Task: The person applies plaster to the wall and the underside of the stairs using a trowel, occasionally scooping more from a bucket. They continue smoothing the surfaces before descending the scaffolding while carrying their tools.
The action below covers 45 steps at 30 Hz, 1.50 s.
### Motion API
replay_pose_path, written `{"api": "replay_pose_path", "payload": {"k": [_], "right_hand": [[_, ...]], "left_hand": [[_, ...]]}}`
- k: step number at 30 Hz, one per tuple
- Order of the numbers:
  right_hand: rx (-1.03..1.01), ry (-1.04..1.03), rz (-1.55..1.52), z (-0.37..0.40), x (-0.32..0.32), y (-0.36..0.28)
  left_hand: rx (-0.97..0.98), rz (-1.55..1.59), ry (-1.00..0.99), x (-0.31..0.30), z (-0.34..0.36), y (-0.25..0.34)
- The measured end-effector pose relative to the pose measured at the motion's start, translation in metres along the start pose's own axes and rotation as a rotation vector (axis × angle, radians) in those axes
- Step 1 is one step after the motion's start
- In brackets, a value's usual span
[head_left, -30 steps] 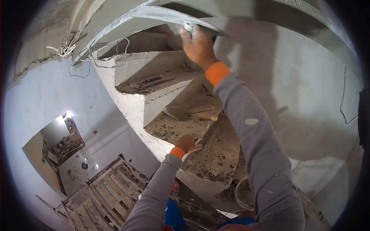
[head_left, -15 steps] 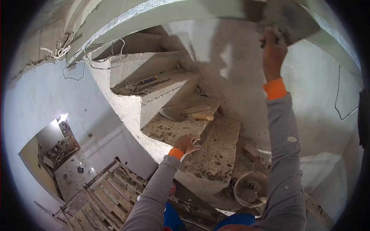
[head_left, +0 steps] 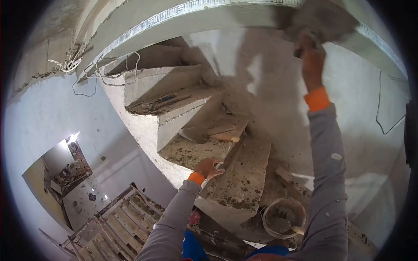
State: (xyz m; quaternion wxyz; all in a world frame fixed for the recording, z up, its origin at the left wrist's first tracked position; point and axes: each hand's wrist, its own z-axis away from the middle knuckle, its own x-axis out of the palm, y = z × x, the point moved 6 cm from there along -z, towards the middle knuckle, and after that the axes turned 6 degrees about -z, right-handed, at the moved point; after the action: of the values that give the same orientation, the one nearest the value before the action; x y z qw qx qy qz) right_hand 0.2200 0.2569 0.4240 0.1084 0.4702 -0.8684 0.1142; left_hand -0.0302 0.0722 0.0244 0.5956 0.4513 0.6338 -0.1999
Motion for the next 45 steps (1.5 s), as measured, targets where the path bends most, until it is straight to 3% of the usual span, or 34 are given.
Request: {"api": "replay_pose_path", "payload": {"k": [2,5,6,8,9,10,11,12,17,21,23,24,26,27,28,29,30,31,33,34,36,39,41,44,45], "right_hand": [[-0.142,0.035,0.005,-0.010,-0.051,-0.011],[-0.143,0.003,-0.325,-0.007,-0.065,-0.017],[-0.124,0.022,-0.178,0.001,-0.060,-0.009],[-0.082,0.060,0.120,0.030,-0.015,0.001],[-0.109,-0.026,0.134,0.040,0.017,0.010],[0.013,-0.046,0.049,0.055,0.053,0.023],[0.027,-0.222,0.203,0.060,0.089,0.025],[-0.228,-0.136,0.223,0.067,0.121,0.027],[-0.259,-0.148,0.270,0.062,0.200,0.042],[-0.322,0.105,0.178,0.053,0.158,0.012],[-0.172,0.100,0.146,0.033,0.117,0.026],[-0.659,0.146,0.634,0.030,0.090,0.011],[-0.633,0.152,0.652,0.016,0.035,0.004],[-0.116,0.114,0.181,0.009,0.005,0.006],[-0.107,0.071,0.306,0.004,-0.024,-0.006],[-0.353,0.087,0.409,-0.003,-0.047,-0.020],[-0.097,0.158,0.161,-0.016,-0.077,-0.018],[-0.215,0.108,0.178,-0.021,-0.101,-0.028],[-0.162,0.291,0.262,-0.019,-0.147,-0.049],[-0.148,0.177,0.193,-0.028,-0.180,-0.047],[-0.150,0.277,0.199,0.003,-0.217,-0.060],[0.042,0.259,0.005,0.086,-0.263,-0.047],[0.209,0.280,-0.087,0.163,-0.230,-0.050],[-0.022,-0.145,0.894,0.287,-0.195,-0.055],[-0.059,-0.219,1.042,0.336,-0.195,-0.045]], "left_hand": [[-0.025,0.001,-0.022,0.001,0.001,0.002],[0.029,-0.012,0.012,0.005,-0.006,-0.004],[0.058,-0.019,0.028,0.009,-0.007,-0.007],[0.027,-0.009,0.010,0.010,-0.007,-0.008],[0.013,-0.006,0.001,0.009,-0.007,-0.008],[0.008,0.005,-0.008,0.009,-0.007,-0.007],[0.002,0.015,-0.016,0.008,-0.006,-0.008],[-0.006,0.023,-0.023,0.008,-0.006,-0.008],[-0.030,-0.018,-0.005,0.010,-0.007,-0.011],[-0.066,-0.036,-0.027,0.001,-0.001,-0.003],[0.000,-0.026,0.035,0.006,-0.005,-0.008],[0.035,-0.018,0.063,0.009,-0.008,-0.011],[0.051,-0.012,0.085,0.014,-0.013,-0.016],[0.057,-0.007,0.095,0.016,-0.013,-0.017],[0.038,0.009,0.075,0.015,-0.014,-0.016],[0.017,0.022,0.050,0.012,-0.012,-0.014],[-0.007,0.032,0.024,0.013,-0.011,-0.013],[0.011,0.053,0.038,0.014,-0.011,-0.012],[0.039,0.084,0.065,0.014,-0.011,-0.012],[0.040,0.060,0.071,0.010,-0.010,-0.010],[0.034,0.007,0.076,0.006,-0.006,-0.003],[0.064,0.032,0.067,0.012,-0.009,-0.008],[0.108,0.006,0.115,0.015,-0.012,-0.010],[0.121,0.003,0.116,0.013,-0.012,-0.008],[0.116,0.024,0.106,0.011,-0.010,-0.006]]}}
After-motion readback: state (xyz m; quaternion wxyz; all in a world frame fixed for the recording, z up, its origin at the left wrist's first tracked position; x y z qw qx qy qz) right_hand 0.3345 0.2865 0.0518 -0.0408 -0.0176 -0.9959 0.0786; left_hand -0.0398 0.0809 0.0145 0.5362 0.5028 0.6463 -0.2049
